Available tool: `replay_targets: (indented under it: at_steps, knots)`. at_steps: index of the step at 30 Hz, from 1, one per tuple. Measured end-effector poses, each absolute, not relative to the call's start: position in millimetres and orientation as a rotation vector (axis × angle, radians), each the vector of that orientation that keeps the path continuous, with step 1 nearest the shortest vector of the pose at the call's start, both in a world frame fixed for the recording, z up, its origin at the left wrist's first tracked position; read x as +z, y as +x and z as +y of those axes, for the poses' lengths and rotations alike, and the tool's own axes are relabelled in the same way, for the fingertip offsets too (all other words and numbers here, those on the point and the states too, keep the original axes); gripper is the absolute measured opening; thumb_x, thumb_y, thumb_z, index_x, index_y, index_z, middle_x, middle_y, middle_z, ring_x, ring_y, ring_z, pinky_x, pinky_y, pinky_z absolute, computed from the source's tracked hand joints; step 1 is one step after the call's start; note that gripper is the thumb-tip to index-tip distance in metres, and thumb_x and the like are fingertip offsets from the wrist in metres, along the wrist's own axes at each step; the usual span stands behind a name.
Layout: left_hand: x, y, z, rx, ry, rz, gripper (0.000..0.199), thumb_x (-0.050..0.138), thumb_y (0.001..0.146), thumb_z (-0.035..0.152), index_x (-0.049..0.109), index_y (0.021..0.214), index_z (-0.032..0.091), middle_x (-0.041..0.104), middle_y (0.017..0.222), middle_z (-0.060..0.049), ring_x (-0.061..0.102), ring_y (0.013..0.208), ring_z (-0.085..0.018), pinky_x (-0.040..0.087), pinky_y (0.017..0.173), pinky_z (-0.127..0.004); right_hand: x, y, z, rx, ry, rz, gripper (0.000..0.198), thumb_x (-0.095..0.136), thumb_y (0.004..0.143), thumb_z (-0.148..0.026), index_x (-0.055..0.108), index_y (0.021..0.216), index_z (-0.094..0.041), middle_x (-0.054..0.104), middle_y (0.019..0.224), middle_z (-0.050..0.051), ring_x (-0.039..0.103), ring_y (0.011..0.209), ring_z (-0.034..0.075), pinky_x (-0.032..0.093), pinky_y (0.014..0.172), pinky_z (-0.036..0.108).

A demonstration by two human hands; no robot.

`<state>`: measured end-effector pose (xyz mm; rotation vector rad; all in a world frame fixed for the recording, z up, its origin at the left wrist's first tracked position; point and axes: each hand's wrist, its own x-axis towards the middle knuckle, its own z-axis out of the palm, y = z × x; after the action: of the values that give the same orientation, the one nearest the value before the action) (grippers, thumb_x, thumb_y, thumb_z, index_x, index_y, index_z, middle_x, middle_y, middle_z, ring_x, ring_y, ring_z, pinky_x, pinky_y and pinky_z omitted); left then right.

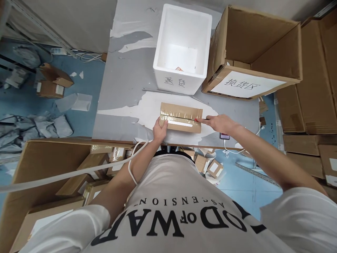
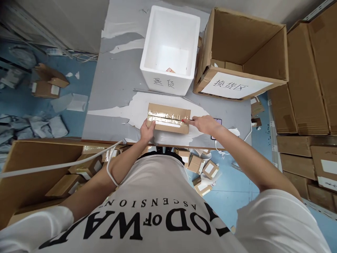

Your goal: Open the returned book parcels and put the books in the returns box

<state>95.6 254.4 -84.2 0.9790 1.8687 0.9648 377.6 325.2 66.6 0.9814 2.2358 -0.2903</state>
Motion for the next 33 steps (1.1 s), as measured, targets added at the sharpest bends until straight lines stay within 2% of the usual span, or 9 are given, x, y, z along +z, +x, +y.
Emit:
replay_targets:
  at_steps: [4, 8, 13, 19, 24, 26, 28, 31, 33]
  knots:
    - [-83, 95, 254, 0.963, 1.016, 1.851, 0.056, 0.058, 0.083, 0.053, 0.056, 0.127, 0.018, 0.066, 0.119, -0.011, 0.058, 0.117, -0.028, 0.042, 0.105, -0.041, 67, 423, 309, -0.251, 1.078, 2.179, 0.084, 0.038, 0.083, -0.005, 0.009, 0.151, -0.044, 0.063, 0.11, 0.008, 0.06, 0.067, 0.017, 0.031, 0.058, 0.028]
    - [-83, 94, 254, 0.968, 1.059, 1.819, 0.057, 0.057, 0.084, 0.054, 0.057, 0.127, 0.017, 0.066, 0.119, -0.012, 0.06, 0.115, -0.027, 0.042, 0.105, -0.041, 59, 435, 296, -0.216, 1.153, 2.223, 0.085, 0.041, 0.081, -0.004, 0.014, 0.151, -0.043, 0.065, 0.104, 0.008, 0.057, 0.061, 0.014, 0.027, 0.054, 0.027]
    - [-86, 91, 253, 0.954, 0.992, 1.806, 0.064, 0.062, 0.08, 0.055, 0.053, 0.131, 0.019, 0.062, 0.127, -0.012, 0.053, 0.126, -0.028, 0.036, 0.111, -0.042, 56, 441, 275, -0.275, 1.301, 2.288, 0.077, 0.038, 0.083, -0.006, 0.023, 0.149, -0.042, 0.066, 0.11, 0.006, 0.058, 0.067, 0.014, 0.023, 0.051, 0.025]
    - [-72, 96, 253, 0.923, 1.042, 1.851, 0.083, 0.065, 0.079, 0.048, 0.029, 0.148, 0.019, 0.037, 0.151, -0.017, 0.035, 0.14, -0.029, 0.027, 0.116, -0.045, 62, 445, 251, -0.314, 1.39, 2.345, 0.055, 0.035, 0.093, -0.016, 0.041, 0.143, -0.04, 0.068, 0.114, 0.005, 0.06, 0.071, 0.015, 0.022, 0.049, 0.025]
    - [-50, 103, 256, 0.783, 1.317, 1.923, 0.086, 0.06, 0.081, 0.039, 0.014, 0.152, 0.021, 0.011, 0.16, -0.018, 0.011, 0.147, -0.036, 0.011, 0.113, -0.064, 79, 463, 241, -0.417, 1.564, 2.441, 0.043, 0.036, 0.096, -0.027, 0.054, 0.135, -0.035, 0.071, 0.111, 0.006, 0.065, 0.084, 0.02, 0.033, 0.052, 0.025]
    - [-46, 103, 262, 0.724, 1.46, 1.914, 0.084, 0.057, 0.081, 0.034, 0.014, 0.153, 0.022, 0.004, 0.161, -0.016, 0.003, 0.148, -0.037, 0.007, 0.111, -0.068, 82, 477, 237, -0.516, 1.753, 2.461, 0.042, 0.038, 0.096, -0.033, 0.057, 0.133, -0.03, 0.071, 0.108, 0.008, 0.066, 0.088, 0.022, 0.042, 0.058, 0.028]
    - [-43, 100, 273, 0.665, 1.697, 1.803, 0.079, 0.054, 0.081, 0.03, 0.021, 0.152, 0.022, 0.004, 0.161, -0.014, -0.002, 0.148, -0.036, 0.002, 0.111, -0.067, 74, 485, 230, -0.729, 2.029, 2.405, 0.045, 0.041, 0.095, -0.04, 0.057, 0.134, -0.026, 0.072, 0.1, 0.009, 0.067, 0.081, 0.022, 0.048, 0.062, 0.031]
    - [-38, 94, 297, 0.472, 2.102, 1.39, 0.075, 0.058, 0.078, 0.034, 0.034, 0.148, 0.023, 0.012, 0.161, -0.013, 0.0, 0.148, -0.037, -0.004, 0.112, -0.063, 40, 477, 213, -1.235, 2.499, 2.097, 0.057, 0.044, 0.091, -0.05, 0.051, 0.139, -0.02, 0.07, 0.083, 0.007, 0.063, 0.06, 0.017, 0.052, 0.055, 0.031]
    - [-34, 92, 314, 0.323, 2.252, 1.127, 0.086, 0.067, 0.071, 0.045, 0.036, 0.147, 0.019, 0.016, 0.159, -0.017, 0.003, 0.147, -0.04, -0.006, 0.112, -0.063, 11, 459, 200, -1.547, 2.711, 1.84, 0.069, 0.049, 0.085, -0.057, 0.049, 0.14, -0.016, 0.067, 0.078, 0.005, 0.061, 0.056, 0.016, 0.052, 0.049, 0.03]
